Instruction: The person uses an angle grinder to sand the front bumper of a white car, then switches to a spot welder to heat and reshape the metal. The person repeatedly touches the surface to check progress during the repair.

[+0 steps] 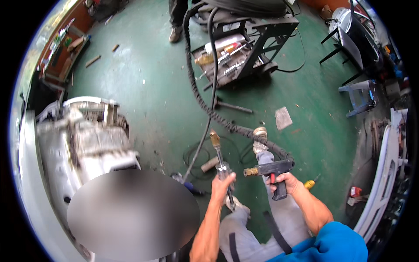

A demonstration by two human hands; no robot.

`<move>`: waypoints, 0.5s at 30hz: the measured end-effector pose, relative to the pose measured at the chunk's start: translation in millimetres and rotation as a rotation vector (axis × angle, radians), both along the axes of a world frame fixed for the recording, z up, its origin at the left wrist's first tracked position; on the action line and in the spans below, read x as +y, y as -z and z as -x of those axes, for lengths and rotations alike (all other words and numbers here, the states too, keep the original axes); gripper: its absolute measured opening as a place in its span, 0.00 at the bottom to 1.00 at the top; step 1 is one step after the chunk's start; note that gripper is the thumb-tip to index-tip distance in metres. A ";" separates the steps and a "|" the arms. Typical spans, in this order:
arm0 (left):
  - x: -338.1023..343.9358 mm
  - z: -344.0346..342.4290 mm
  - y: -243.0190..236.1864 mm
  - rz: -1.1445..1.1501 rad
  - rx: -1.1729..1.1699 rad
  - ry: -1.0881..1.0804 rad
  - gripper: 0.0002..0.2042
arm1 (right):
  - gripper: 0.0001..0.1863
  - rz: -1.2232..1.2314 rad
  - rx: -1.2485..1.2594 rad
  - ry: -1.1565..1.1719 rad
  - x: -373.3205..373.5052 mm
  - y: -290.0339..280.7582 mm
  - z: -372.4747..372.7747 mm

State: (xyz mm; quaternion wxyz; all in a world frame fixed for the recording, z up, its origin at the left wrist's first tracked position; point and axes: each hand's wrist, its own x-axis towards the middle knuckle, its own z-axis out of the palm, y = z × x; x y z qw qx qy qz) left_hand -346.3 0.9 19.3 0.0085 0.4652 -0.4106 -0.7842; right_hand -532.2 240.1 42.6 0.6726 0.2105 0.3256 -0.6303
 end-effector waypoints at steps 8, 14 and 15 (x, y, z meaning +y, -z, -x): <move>92.2 -92.5 -40.3 -0.564 0.325 -0.810 0.12 | 0.25 -0.145 0.169 -0.200 133.0 -83.6 -76.2; 121.3 -120.1 -64.1 -0.542 0.528 -1.106 0.16 | 0.26 -0.277 0.171 -0.147 216.5 -86.0 -119.1; 130.9 -124.9 -57.9 -0.496 0.519 -1.128 0.16 | 0.26 -0.270 0.157 -0.136 223.2 -85.2 -122.3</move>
